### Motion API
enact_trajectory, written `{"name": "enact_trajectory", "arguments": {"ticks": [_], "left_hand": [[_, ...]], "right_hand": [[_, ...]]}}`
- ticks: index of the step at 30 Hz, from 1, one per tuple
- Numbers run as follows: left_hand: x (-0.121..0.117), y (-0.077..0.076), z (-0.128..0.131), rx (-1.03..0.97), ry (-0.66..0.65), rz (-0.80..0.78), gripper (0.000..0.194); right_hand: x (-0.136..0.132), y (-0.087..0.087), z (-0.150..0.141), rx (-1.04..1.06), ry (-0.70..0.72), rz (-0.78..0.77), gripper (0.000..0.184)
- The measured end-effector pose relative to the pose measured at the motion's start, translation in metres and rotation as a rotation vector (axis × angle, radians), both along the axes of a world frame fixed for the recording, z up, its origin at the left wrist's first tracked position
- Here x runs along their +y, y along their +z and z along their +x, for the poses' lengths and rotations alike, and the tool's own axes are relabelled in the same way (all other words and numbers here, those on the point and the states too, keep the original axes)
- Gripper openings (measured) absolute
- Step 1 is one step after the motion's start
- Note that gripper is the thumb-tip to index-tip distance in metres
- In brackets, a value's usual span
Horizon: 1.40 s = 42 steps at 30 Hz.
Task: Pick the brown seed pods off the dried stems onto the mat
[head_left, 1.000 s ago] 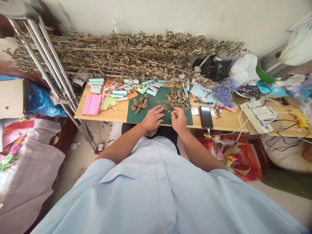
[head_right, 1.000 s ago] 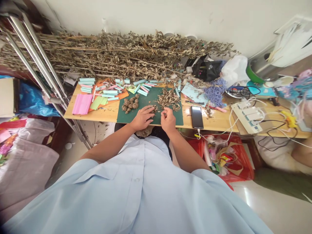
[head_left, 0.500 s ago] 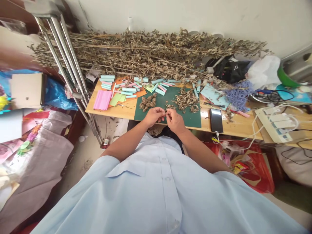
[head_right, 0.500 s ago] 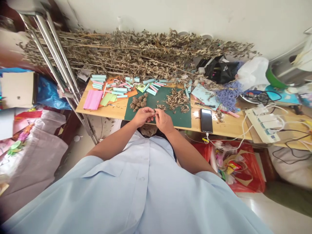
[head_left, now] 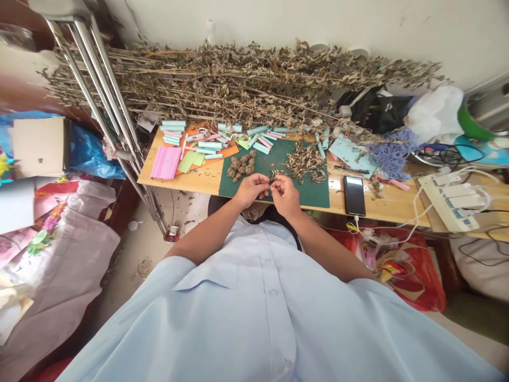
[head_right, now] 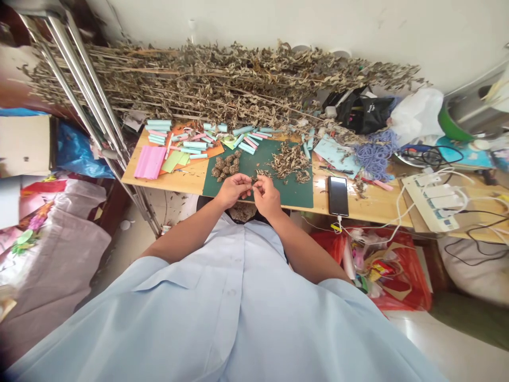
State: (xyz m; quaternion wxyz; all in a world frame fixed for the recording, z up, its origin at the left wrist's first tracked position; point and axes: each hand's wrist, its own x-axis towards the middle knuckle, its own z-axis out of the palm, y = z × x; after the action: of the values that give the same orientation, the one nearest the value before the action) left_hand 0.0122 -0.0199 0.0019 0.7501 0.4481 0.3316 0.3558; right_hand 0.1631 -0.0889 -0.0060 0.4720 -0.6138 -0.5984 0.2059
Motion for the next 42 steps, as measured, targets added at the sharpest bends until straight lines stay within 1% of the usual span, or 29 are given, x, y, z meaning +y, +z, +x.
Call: {"name": "enact_trajectory", "arguments": {"ticks": [5,9,21,24,27,30,32,38,42], "left_hand": [[0.000,-0.004,0.001,-0.019,0.001,0.029,0.030],[0.000,-0.005,0.000,-0.035,-0.008,0.023,0.031],[-0.001,0.002,0.000,0.002,-0.027,-0.035,0.028],[-0.001,0.004,0.000,0.003,-0.008,-0.040,0.028],[0.000,0.005,-0.001,0.006,0.021,-0.060,0.028],[0.001,0.004,0.000,0.019,0.029,-0.083,0.026],[0.001,0.004,0.000,0.034,0.010,-0.088,0.025],[0.001,0.001,0.000,0.123,-0.073,-0.046,0.026],[0.001,-0.003,0.000,0.198,-0.092,0.074,0.018]], "right_hand": [[0.001,-0.002,-0.003,0.079,-0.047,-0.005,0.036],[0.001,-0.003,-0.004,0.106,-0.059,0.000,0.036],[-0.003,0.002,-0.004,0.054,-0.059,0.028,0.035],[-0.001,0.001,0.000,0.060,-0.096,0.030,0.033],[0.001,0.000,0.008,0.114,-0.130,0.019,0.033],[0.003,0.001,0.014,0.177,-0.112,-0.003,0.034],[0.002,0.001,0.015,0.198,-0.106,-0.011,0.034],[-0.004,0.001,0.008,0.127,-0.062,-0.024,0.035],[-0.004,0.004,0.005,0.035,-0.038,0.004,0.035]]}}
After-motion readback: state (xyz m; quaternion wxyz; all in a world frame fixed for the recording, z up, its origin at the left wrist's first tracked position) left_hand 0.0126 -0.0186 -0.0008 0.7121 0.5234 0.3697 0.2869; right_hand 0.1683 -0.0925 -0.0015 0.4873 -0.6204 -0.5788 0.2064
